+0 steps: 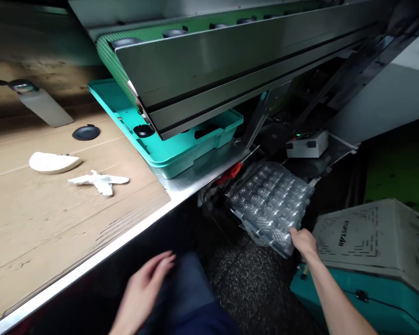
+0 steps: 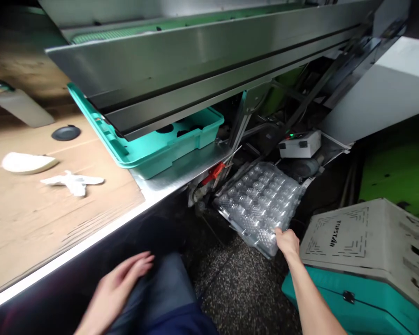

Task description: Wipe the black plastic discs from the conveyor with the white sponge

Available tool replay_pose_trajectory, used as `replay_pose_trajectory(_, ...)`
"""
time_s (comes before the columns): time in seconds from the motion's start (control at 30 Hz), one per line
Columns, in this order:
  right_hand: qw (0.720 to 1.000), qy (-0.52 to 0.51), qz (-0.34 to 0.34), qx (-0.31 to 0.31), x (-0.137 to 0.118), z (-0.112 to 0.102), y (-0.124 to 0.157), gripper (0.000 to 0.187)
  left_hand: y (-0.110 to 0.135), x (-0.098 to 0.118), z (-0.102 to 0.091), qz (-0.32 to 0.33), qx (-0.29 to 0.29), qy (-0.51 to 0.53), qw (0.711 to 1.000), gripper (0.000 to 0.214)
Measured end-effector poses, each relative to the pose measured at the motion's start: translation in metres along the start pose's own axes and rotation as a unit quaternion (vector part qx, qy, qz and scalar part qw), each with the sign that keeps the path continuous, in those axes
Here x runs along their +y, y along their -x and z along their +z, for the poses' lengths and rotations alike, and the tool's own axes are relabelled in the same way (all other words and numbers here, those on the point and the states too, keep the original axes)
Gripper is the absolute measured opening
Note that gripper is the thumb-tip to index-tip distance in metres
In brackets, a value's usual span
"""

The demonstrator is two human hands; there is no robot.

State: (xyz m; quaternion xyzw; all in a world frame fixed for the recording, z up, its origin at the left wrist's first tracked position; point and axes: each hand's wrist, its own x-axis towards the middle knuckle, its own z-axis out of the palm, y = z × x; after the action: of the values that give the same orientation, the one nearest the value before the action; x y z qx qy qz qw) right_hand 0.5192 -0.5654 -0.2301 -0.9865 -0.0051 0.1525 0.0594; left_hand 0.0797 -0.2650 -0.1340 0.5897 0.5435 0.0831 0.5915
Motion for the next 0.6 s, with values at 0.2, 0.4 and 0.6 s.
replay_pose_trajectory(0.2,0.998,-0.042,-0.050,-0.009,0.031,0.005,0.069,0.043,-0.055,0.042,0.167,-0.128,-0.319,0.339,0.876,0.050)
replay_pose_trajectory(0.4,0.979,-0.020,-0.149,0.140,0.000,-0.023,0.143,0.035,-0.051,0.040,0.188,-0.107,-0.302,0.383,0.866,0.033)
replay_pose_trajectory(0.6,0.906,-0.087,-0.413,0.017,-0.112,-0.055,0.183,0.030,-0.048,0.048,0.188,-0.044,-0.334,0.429,0.838,0.044)
